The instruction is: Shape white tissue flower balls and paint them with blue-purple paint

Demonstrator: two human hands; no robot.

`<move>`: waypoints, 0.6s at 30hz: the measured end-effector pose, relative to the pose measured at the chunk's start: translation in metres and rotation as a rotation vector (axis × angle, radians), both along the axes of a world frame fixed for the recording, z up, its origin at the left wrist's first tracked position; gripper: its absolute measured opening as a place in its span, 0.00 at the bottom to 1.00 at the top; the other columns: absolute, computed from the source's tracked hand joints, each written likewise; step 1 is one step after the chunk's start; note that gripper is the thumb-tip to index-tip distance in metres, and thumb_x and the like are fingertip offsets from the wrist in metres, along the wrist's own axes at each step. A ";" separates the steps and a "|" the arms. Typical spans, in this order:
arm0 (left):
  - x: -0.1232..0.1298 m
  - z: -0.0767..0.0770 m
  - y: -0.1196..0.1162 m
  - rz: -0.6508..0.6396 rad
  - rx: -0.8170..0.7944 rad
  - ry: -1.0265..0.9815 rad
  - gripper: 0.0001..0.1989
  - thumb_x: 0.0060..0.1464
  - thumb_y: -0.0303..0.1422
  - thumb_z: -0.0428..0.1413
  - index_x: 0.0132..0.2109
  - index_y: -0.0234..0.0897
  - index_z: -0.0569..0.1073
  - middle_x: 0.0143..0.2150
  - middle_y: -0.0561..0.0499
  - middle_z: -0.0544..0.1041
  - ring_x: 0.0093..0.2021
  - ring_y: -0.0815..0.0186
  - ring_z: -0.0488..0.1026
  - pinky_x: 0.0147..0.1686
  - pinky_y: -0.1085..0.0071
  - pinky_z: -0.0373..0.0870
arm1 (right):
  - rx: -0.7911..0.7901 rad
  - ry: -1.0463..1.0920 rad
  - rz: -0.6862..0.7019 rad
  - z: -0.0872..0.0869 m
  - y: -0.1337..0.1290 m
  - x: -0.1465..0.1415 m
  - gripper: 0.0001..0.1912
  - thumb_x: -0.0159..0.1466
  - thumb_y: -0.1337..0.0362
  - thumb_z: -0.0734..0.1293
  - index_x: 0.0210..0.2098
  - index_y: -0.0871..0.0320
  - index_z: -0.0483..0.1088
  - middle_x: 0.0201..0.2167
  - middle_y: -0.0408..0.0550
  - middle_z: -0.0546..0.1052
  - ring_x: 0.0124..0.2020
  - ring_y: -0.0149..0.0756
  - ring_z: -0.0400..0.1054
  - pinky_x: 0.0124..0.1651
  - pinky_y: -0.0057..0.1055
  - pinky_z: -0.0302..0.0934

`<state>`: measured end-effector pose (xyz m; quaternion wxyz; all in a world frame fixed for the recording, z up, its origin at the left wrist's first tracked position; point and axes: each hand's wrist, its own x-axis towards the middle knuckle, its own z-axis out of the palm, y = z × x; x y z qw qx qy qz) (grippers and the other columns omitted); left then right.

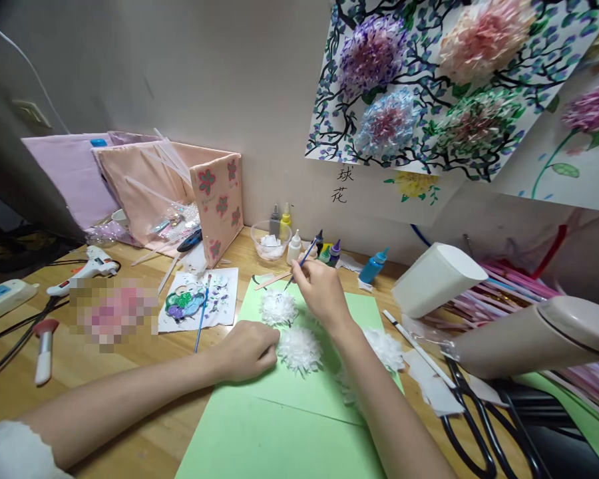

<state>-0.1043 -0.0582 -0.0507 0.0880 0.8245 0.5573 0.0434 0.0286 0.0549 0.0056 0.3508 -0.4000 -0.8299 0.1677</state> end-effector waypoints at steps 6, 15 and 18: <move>0.000 -0.001 0.000 0.012 -0.013 -0.006 0.07 0.50 0.30 0.45 0.30 0.37 0.66 0.28 0.51 0.74 0.28 0.65 0.69 0.26 0.71 0.58 | -0.059 0.024 0.042 -0.004 0.000 -0.003 0.19 0.63 0.58 0.58 0.21 0.59 0.70 0.21 0.46 0.75 0.23 0.33 0.67 0.27 0.26 0.54; 0.001 0.003 0.000 0.012 -0.034 -0.028 0.07 0.50 0.31 0.44 0.31 0.37 0.67 0.30 0.49 0.75 0.30 0.63 0.71 0.26 0.69 0.59 | -0.070 0.095 0.047 0.005 -0.011 -0.005 0.18 0.63 0.60 0.57 0.22 0.59 0.70 0.28 0.48 0.76 0.28 0.34 0.69 0.31 0.26 0.56; -0.001 0.000 -0.001 0.005 -0.043 -0.052 0.09 0.51 0.32 0.45 0.31 0.36 0.68 0.30 0.48 0.75 0.30 0.61 0.71 0.27 0.68 0.60 | -0.104 0.127 0.163 0.001 -0.030 -0.019 0.16 0.64 0.62 0.57 0.26 0.58 0.70 0.34 0.48 0.75 0.33 0.34 0.69 0.35 0.26 0.58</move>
